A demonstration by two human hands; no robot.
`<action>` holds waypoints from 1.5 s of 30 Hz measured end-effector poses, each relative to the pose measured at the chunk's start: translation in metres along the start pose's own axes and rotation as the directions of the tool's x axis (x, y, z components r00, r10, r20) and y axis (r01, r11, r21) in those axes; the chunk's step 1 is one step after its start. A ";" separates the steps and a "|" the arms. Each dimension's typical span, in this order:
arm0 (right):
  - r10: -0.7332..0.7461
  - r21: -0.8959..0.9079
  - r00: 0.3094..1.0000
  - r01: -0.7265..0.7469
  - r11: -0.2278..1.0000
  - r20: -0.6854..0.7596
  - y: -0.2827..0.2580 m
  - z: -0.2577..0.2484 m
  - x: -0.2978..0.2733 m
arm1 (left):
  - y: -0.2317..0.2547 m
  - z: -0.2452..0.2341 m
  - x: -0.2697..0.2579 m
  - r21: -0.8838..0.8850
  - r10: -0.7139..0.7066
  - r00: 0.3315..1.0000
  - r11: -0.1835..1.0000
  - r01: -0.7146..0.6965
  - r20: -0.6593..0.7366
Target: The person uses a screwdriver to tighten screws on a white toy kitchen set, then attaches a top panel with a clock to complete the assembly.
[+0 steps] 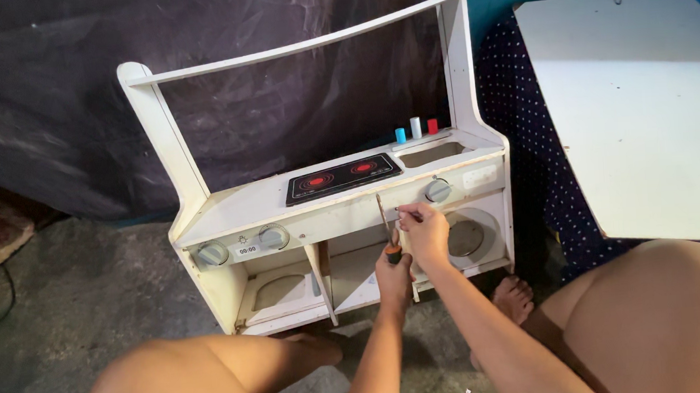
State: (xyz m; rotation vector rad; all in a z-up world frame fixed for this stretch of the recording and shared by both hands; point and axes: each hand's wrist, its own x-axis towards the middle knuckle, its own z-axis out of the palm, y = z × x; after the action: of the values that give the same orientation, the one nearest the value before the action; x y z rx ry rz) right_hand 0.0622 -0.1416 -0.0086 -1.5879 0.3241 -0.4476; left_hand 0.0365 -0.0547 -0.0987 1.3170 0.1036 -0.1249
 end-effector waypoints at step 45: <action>-0.398 -0.491 0.917 0.360 0.794 0.029 -0.031 0.002 -0.025 | 0.006 0.006 -0.001 -0.112 -0.006 1.000 0.994 0.003 -0.028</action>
State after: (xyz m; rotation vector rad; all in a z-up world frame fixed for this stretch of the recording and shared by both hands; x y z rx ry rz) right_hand 0.0388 -0.1264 0.0196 -2.1532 0.1768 -0.7850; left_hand 0.0359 -0.0594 -0.0913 1.2067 0.1353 -0.1028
